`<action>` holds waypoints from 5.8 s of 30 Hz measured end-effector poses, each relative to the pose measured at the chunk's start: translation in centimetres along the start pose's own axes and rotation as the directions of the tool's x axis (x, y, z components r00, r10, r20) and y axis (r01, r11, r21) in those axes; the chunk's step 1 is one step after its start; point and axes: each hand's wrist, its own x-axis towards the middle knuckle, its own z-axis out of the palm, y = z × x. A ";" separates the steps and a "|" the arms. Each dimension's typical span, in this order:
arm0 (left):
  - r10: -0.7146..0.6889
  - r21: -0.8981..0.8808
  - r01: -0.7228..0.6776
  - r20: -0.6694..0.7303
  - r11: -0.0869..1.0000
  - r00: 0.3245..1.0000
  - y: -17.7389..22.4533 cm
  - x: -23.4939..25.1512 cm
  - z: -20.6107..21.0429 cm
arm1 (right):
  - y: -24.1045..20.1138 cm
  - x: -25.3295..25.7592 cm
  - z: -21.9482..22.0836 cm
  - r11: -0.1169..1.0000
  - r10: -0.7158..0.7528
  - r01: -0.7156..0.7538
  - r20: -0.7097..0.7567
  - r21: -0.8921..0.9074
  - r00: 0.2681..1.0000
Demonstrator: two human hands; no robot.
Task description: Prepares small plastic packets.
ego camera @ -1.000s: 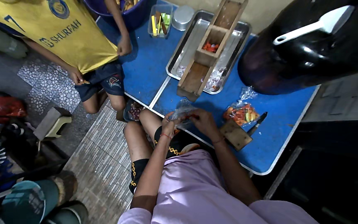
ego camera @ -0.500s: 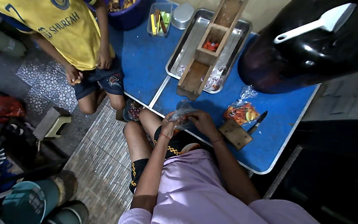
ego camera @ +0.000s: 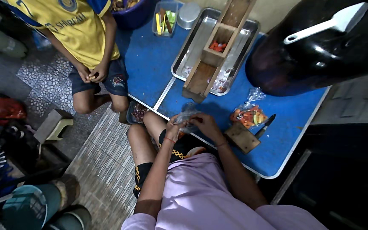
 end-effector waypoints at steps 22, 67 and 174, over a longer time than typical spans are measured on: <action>-0.027 -0.096 0.026 -0.005 0.995 1.000 -0.2 0.0 0.0 | 0.1 -0.1 0.3 0.999 -0.045 0.045 -0.027 -0.023 0.999; 0.094 0.065 -0.093 -0.009 0.994 0.996 -0.2 0.1 -0.6 | -0.6 -0.2 -2.2 0.494 0.353 -0.377 0.216 0.783 0.910; 0.325 0.267 -0.304 -0.035 0.914 0.945 4.7 -3.5 1.9 | -2.7 0.1 -0.2 0.714 0.185 -0.148 0.019 0.684 0.982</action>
